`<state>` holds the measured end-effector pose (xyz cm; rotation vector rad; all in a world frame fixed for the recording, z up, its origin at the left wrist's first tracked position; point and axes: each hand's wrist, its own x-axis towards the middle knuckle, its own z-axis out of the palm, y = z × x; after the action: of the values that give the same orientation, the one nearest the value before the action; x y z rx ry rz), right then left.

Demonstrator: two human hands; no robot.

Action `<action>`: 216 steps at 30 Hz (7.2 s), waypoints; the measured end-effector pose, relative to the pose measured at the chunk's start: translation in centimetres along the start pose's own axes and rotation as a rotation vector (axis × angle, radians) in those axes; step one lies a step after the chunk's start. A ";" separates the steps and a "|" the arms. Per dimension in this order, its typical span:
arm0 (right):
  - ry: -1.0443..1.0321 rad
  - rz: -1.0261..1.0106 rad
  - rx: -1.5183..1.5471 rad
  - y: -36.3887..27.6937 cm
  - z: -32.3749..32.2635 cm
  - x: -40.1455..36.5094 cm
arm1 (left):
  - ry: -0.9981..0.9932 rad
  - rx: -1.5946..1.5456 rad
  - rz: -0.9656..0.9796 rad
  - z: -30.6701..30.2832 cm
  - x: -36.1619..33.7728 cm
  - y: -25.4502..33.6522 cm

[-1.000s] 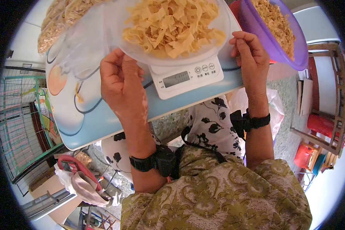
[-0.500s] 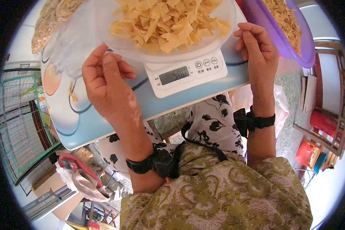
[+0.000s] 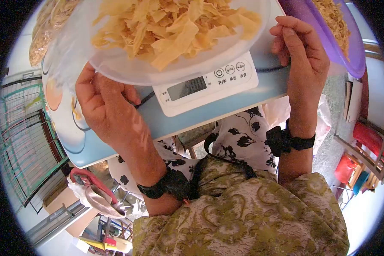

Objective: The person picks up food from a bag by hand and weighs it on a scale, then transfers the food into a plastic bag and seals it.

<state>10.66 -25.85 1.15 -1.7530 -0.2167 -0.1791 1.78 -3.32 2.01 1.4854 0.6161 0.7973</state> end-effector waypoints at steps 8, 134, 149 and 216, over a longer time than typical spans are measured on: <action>0.030 0.020 0.088 0.0 0.2 -0.2 | 0.003 0.120 0.023 -0.1 -0.3 0.4; -0.108 -0.155 -0.259 2.1 -0.1 0.5 | 0.042 0.834 0.636 -6.2 5.5 -0.6; -0.095 0.009 -0.120 0.4 0.1 -0.5 | -0.142 1.129 0.606 -6.0 8.3 -2.1; -0.152 -0.119 0.354 -3.6 -1.4 -3.4 | -0.631 -1.242 -0.236 -12.5 -4.7 7.7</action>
<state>6.46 -26.70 4.05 -1.4030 -0.4370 -0.0867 -11.61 0.14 8.90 0.4213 -0.2123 0.3285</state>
